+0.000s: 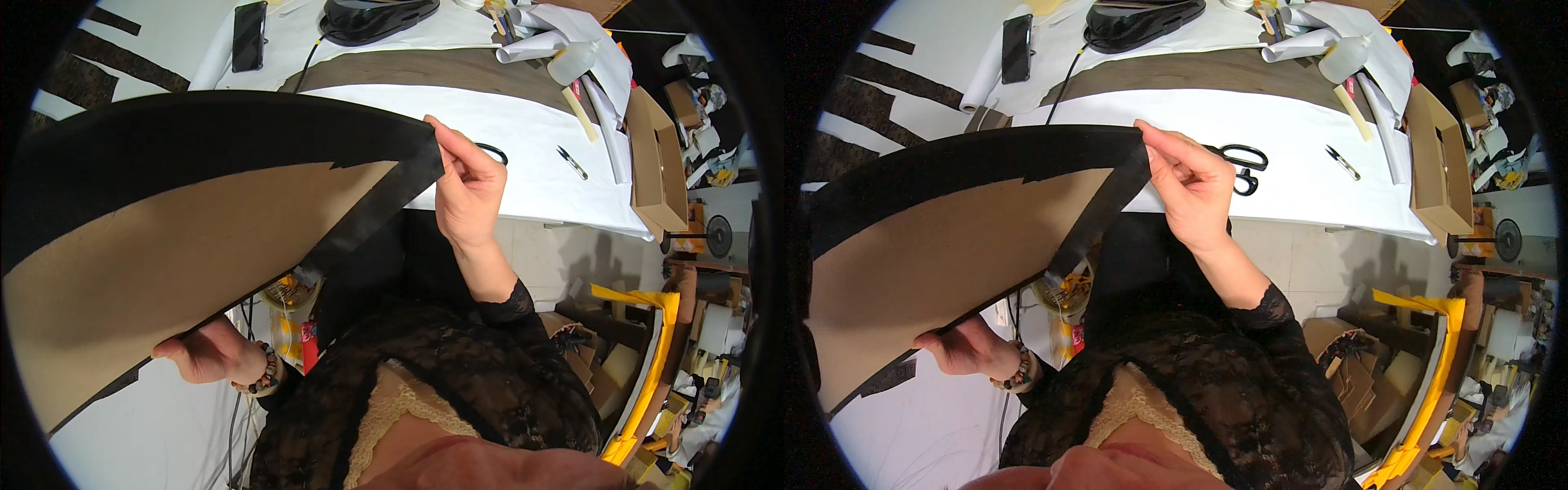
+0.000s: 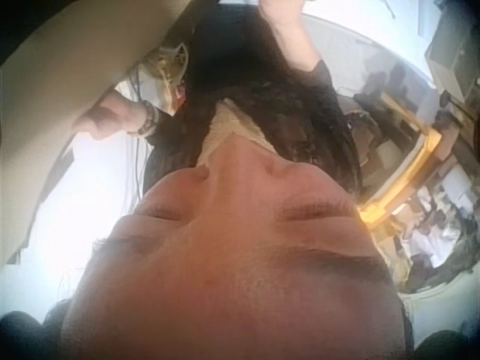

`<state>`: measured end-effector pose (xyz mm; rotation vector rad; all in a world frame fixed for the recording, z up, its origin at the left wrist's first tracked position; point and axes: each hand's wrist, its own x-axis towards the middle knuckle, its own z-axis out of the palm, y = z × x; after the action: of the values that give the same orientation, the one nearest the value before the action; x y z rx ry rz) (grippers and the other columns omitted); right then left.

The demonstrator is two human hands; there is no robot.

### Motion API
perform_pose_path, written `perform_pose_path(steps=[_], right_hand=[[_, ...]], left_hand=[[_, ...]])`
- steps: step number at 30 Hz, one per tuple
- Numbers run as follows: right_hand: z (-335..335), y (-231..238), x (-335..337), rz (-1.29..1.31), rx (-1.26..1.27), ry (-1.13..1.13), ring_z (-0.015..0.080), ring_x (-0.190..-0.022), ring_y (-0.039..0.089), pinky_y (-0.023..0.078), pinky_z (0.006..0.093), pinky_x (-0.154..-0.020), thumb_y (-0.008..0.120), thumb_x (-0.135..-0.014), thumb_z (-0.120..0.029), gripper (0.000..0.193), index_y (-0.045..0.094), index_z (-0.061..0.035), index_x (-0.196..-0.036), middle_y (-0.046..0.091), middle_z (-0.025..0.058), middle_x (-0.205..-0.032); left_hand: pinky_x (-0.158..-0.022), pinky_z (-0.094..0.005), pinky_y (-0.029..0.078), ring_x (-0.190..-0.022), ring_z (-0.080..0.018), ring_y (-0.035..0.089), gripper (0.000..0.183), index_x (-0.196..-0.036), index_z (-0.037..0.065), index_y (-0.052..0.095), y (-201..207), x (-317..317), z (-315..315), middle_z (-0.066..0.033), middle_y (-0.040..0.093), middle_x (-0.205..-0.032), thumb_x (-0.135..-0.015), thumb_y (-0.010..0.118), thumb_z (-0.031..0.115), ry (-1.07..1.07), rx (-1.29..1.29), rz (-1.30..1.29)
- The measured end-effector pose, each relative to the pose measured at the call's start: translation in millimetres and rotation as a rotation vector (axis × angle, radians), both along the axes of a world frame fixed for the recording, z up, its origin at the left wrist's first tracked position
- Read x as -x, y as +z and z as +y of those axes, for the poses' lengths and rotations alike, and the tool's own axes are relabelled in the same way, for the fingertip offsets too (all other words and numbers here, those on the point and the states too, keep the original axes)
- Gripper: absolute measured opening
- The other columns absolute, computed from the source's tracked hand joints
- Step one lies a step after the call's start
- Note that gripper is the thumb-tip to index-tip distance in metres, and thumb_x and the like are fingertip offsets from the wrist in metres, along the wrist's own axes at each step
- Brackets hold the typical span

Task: The person cuts a strip of black fabric using scissors, then irons it onto a beige backing board. They use a lighter to seal the fabric edges and continue ironing the piece.

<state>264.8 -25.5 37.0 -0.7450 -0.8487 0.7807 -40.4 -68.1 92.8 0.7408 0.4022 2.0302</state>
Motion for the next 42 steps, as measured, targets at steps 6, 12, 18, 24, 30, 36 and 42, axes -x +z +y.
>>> perform_pose_path(steps=[6, 12, 18, 24, 30, 36, 42], right_hand=[[-10, 4, -9, 0.027, -0.065, 0.005, 0.0069, -0.076, 0.056, 0.043, 0.0167, -0.064, 0.062, -0.086, 0.003, 0.024, 0.063, 0.0038, -0.110, 0.064, 0.0095, -0.096], [-11, 8, -34, 0.360, -0.194, 0.546, 0.0138, -0.082, 0.052, 0.041, 0.0228, -0.072, 0.061, -0.091, -0.021, 0.022, 0.064, 0.0007, -0.095, 0.059, 0.0109, -0.092], [-32, 28, -42, 0.615, -0.249, 0.883, 0.0178, -0.089, 0.050, 0.043, 0.0295, -0.083, 0.058, -0.092, -0.028, 0.026, 0.060, -0.0024, -0.098, 0.052, 0.0106, -0.100], [-50, 28, -48, 0.671, -0.276, 0.908, 0.0183, -0.094, 0.052, 0.043, 0.0306, -0.086, 0.056, -0.094, -0.026, 0.025, 0.058, -0.0026, -0.100, 0.051, 0.0112, -0.105], [-55, 25, -53, 0.652, -0.259, 0.799, 0.0172, -0.094, 0.054, 0.044, 0.0304, -0.086, 0.055, -0.094, -0.024, 0.022, 0.057, -0.0021, -0.098, 0.051, 0.0113, -0.106], [-59, 27, -49, 0.586, -0.237, 0.585, 0.0146, -0.093, 0.054, 0.045, 0.0272, -0.084, 0.056, -0.094, -0.021, 0.018, 0.054, -0.0029, -0.093, 0.052, 0.0099, -0.106], [-60, 24, -50, 0.436, -0.078, 0.382, 0.0126, -0.086, 0.055, 0.045, 0.0232, -0.076, 0.054, -0.095, -0.019, 0.018, 0.057, -0.0017, -0.094, 0.057, 0.0089, -0.102]], left_hand=[[-0.107, -0.0455, 0.028, -0.118, -0.0250, 0.044, 0.031, -0.118, 0.007, 0.058, -1, -3, 1, -0.0075, 0.053, -0.126, -0.091, 0.059, 0.022, -0.107, 0.070, -0.016], [-0.104, -0.0437, 0.031, -0.118, -0.0232, 0.045, 0.033, -0.121, 0.009, 0.055, -5, 3, 5, -0.0057, 0.053, -0.127, -0.093, 0.055, 0.026, -0.315, 0.202, -0.011], [-0.102, -0.0453, 0.033, -0.119, -0.0249, 0.045, 0.036, -0.125, 0.011, 0.052, -6, -8, 6, -0.0053, 0.052, -0.127, -0.093, 0.055, 0.028, -0.411, 0.278, 0.034], [-0.101, -0.0461, 0.034, -0.118, -0.0262, 0.046, 0.041, -0.127, 0.010, 0.051, -5, -25, 3, -0.0072, 0.052, -0.127, -0.092, 0.057, 0.030, -0.323, 0.378, 0.058], [-0.103, -0.0470, 0.033, -0.119, -0.0259, 0.047, 0.035, -0.123, 0.008, 0.054, -2, -29, -2, -0.0080, 0.054, -0.127, -0.094, 0.054, 0.028, -0.445, 0.295, 0.012], [-0.102, -0.0453, 0.034, -0.117, -0.0247, 0.047, 0.033, -0.121, 0.010, 0.057, 0, -35, -7, -0.0072, 0.056, -0.124, -0.093, 0.056, 0.027, -0.328, 0.253, 0.078], [-0.102, -0.0443, 0.034, -0.116, -0.0235, 0.048, 0.032, -0.119, 0.011, 0.058, 4, -35, -6, -0.0060, 0.056, -0.123, -0.092, 0.058, 0.026, -0.305, 0.248, 0.119]])
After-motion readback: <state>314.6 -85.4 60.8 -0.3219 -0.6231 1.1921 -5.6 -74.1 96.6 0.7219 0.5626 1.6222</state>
